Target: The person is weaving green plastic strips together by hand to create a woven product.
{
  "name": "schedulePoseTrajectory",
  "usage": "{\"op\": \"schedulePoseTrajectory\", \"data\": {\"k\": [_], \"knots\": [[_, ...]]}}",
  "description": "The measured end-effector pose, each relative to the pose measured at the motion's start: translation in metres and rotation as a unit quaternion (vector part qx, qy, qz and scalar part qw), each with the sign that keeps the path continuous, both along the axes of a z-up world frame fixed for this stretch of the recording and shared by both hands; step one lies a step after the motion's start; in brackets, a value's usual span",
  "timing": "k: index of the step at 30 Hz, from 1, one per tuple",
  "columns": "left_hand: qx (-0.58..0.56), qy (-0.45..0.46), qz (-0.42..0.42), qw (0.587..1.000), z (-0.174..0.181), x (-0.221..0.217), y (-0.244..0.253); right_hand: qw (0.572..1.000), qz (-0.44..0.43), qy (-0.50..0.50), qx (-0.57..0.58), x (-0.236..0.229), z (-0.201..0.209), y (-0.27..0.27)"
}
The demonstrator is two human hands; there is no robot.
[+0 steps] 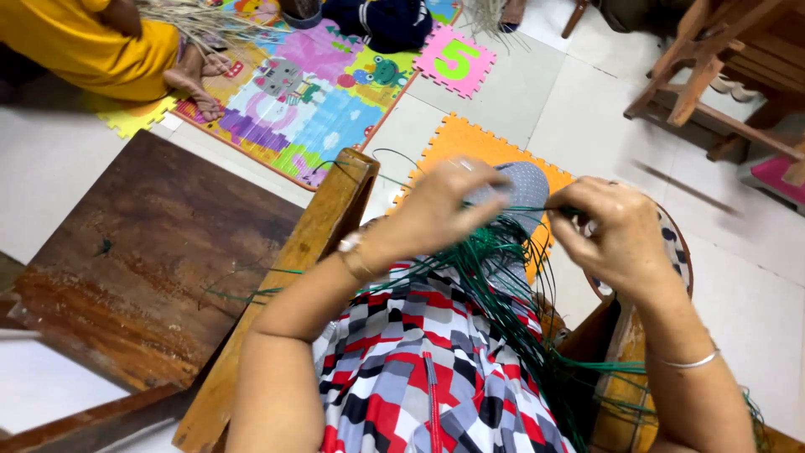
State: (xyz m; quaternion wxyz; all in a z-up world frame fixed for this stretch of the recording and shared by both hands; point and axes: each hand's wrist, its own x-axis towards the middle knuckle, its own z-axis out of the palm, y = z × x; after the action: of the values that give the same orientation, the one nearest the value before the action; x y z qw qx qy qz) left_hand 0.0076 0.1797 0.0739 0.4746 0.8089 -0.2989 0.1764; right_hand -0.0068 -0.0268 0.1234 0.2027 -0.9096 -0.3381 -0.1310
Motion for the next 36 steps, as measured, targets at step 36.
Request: {"op": "schedulePoseTrajectory", "data": {"k": [36], "knots": [[-0.613,0.199,-0.318,0.696,0.031,-0.047,0.05,0.899,-0.213,0.331,0.193,0.051,-0.101,-0.069]]}}
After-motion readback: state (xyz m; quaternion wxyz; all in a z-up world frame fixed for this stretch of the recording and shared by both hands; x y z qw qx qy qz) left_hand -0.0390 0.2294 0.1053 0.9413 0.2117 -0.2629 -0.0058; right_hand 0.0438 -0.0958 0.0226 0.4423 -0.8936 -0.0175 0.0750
